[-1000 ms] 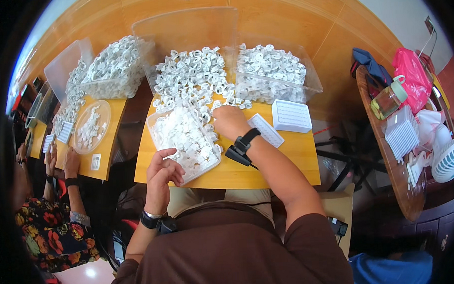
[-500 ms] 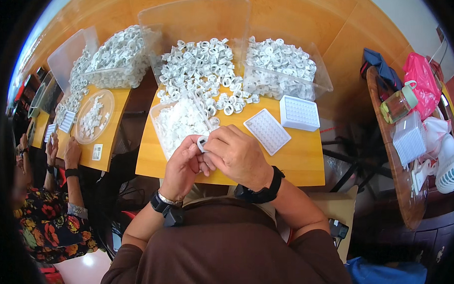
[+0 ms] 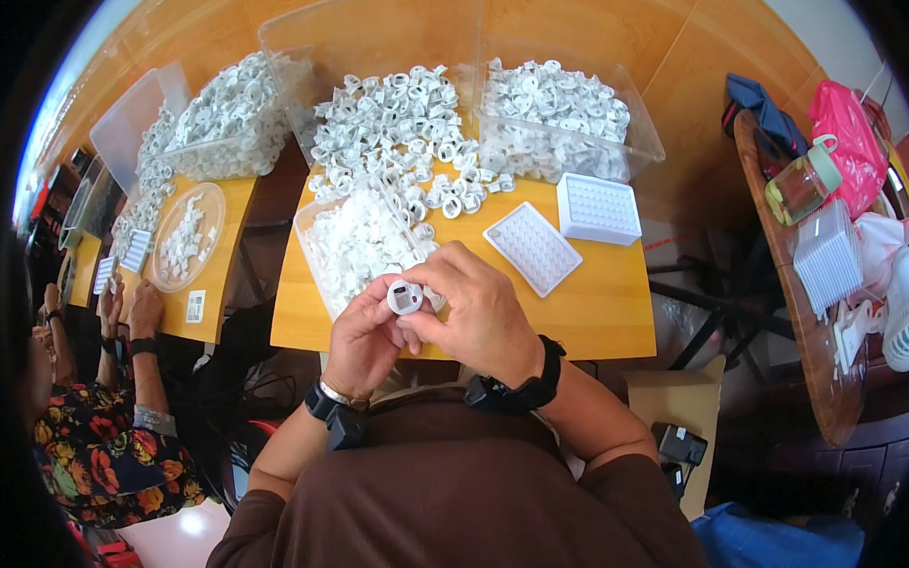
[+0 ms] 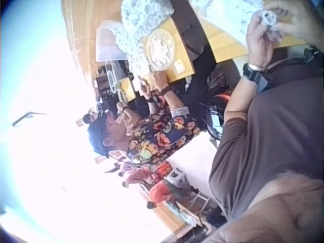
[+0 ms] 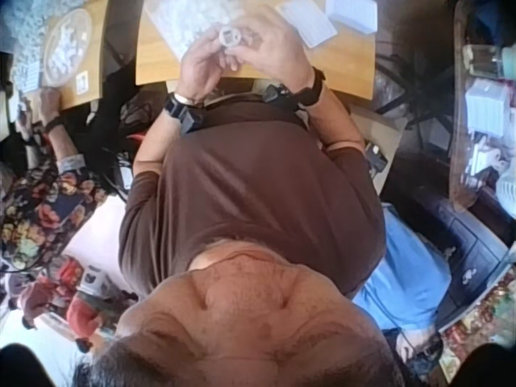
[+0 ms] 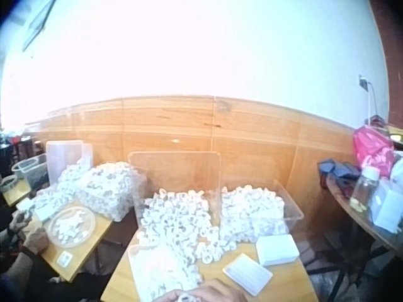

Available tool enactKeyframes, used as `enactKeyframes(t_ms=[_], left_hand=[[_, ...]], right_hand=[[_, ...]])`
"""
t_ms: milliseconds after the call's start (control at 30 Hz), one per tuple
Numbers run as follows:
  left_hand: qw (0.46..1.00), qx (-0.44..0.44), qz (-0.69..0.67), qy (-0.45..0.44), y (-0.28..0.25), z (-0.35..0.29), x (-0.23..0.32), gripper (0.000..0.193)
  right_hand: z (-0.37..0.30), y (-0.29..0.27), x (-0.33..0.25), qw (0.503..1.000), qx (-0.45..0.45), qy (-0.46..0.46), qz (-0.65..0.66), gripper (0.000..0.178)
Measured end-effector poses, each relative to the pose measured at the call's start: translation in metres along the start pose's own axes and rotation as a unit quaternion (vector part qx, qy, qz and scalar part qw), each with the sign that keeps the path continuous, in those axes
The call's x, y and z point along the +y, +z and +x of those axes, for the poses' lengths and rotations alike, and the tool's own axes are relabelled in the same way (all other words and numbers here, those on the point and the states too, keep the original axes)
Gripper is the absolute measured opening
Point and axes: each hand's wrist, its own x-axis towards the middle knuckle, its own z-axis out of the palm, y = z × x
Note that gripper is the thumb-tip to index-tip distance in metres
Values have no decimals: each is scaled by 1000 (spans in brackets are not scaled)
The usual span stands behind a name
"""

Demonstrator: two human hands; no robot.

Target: The person assembles components by hand, inserting small batteries into white plastic housings and placing the finished units into a tray. They repeat this process until the tray is full, then stack the tray with others and set them aside.

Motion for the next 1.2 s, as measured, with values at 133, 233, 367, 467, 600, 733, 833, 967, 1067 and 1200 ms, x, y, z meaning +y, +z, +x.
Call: enactKeyframes(t_ms=[133,233,367,467,600,733,833,967,1067,1200], left_hand=[[1000,-13,-12,-5,-2,1,-1,29],[1000,-16,-20,-8,-5,1,-2,30],[1000,-10,-16,-8,-6,1,-1,29],[1000,-3,-10,0,-8,0,-3,27],[998,45,36,20,0,-1,-1,24],[998,51,35,4,-2,-1,-3,22],[998,36,43,-27,-4,-6,1,21],[997,36,65,-29,-6,-6,3,19],[995,69,75,-1,-4,-6,4,22],[995,66,75,10,-5,-7,3,21]], right_hand=[[0,-2,-3,1000,1,3,-9,30],[1,-9,-8,998,-28,-15,-52,35],[4,-10,-5,997,-57,-28,-41,39],[4,-7,-2,997,-60,-35,-38,40],[3,-9,-9,998,-57,-22,-29,39],[-4,-3,-2,997,-61,19,-38,39],[-7,0,4,998,-57,12,-23,34],[-7,-10,19,999,-43,-4,-15,28],[-4,-32,52,997,21,58,-46,21],[-2,-47,98,976,57,141,-155,14]])
